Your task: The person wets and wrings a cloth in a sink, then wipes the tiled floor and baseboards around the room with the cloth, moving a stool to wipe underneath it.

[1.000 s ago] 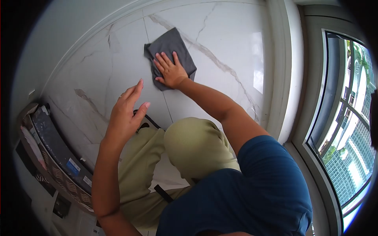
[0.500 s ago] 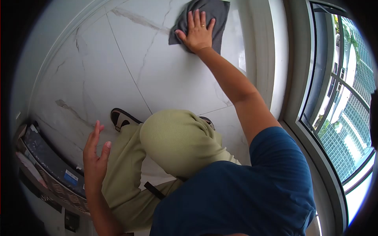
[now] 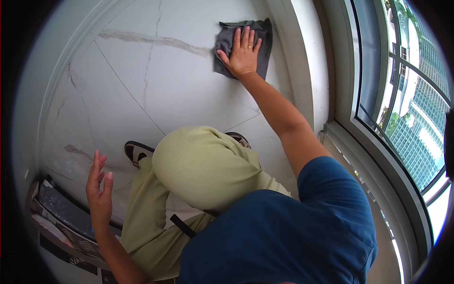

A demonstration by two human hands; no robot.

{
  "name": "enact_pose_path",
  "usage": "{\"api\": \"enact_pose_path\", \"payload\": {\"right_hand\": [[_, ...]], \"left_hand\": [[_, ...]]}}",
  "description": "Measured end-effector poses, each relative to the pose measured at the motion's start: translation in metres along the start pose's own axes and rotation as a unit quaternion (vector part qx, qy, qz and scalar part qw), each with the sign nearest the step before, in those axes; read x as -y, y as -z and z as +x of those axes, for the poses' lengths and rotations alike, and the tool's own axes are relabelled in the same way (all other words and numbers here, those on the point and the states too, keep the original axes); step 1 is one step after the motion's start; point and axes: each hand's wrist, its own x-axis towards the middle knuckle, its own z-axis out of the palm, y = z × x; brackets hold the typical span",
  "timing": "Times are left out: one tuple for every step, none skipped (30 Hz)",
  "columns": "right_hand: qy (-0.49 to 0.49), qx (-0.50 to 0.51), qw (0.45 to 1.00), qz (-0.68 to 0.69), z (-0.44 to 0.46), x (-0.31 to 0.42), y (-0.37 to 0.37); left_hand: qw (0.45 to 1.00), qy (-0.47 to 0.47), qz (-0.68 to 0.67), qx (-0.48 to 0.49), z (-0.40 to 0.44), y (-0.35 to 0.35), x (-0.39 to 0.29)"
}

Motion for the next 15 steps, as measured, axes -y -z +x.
{"api": "enact_pose_path", "payload": {"right_hand": [[0.018, 0.000, 1.000, 0.016, 0.010, 0.030, -0.004], [0.050, 0.023, 0.998, 0.040, 0.005, 0.057, -0.003], [0.098, 0.060, 0.992, 0.043, -0.015, 0.077, -0.004], [0.154, 0.108, 0.981, 0.047, -0.045, 0.087, -0.007], [0.213, 0.163, 0.961, 0.067, -0.081, 0.086, -0.004], [0.259, 0.210, 0.938, 0.092, -0.122, 0.075, -0.009], [0.329, 0.200, 0.923, -0.002, -0.153, 0.055, -0.009], [0.337, 0.258, 0.905, 0.022, -0.176, 0.025, -0.005], [0.328, 0.280, 0.902, -0.028, -0.177, -0.004, -0.002], [0.263, 0.334, 0.905, -0.024, -0.150, -0.019, 0.020], [0.218, 0.274, 0.934, -0.065, -0.117, -0.030, 0.028], [0.159, 0.201, 0.962, -0.098, -0.076, -0.037, 0.024], [0.104, 0.091, 0.986, -0.099, -0.029, -0.037, 0.005], [0.037, 0.071, 0.991, -0.103, 0.027, -0.010, 0.003], [0.028, 0.032, 0.996, -0.073, 0.075, 0.025, -0.005]], "left_hand": [[1.000, -0.001, -0.002, 0.007, 0.001, -0.001, -0.003], [1.000, 0.001, -0.003, 0.010, 0.000, -0.002, -0.006], [1.000, -0.001, -0.001, 0.004, 0.000, 0.000, -0.010], [1.000, -0.007, 0.008, 0.007, 0.001, 0.000, -0.014], [1.000, -0.009, 0.018, 0.008, 0.000, 0.002, -0.017], [1.000, -0.002, 0.016, -0.006, -0.001, 0.004, -0.020], [1.000, -0.010, 0.014, -0.007, -0.003, 0.007, -0.023], [1.000, -0.014, 0.012, -0.010, -0.009, 0.012, -0.023], [0.999, 0.001, 0.006, -0.032, -0.014, 0.016, -0.018], [0.999, 0.006, -0.008, -0.041, -0.019, 0.020, -0.013], [0.999, 0.012, -0.021, -0.048, -0.026, 0.023, -0.006], [0.997, 0.029, -0.030, -0.066, -0.034, 0.025, 0.000], [0.996, 0.030, -0.038, -0.072, -0.040, 0.026, 0.008], [0.996, 0.029, -0.047, -0.076, -0.046, 0.024, 0.015], [0.993, 0.040, -0.055, -0.091, -0.055, 0.022, 0.022]]}}
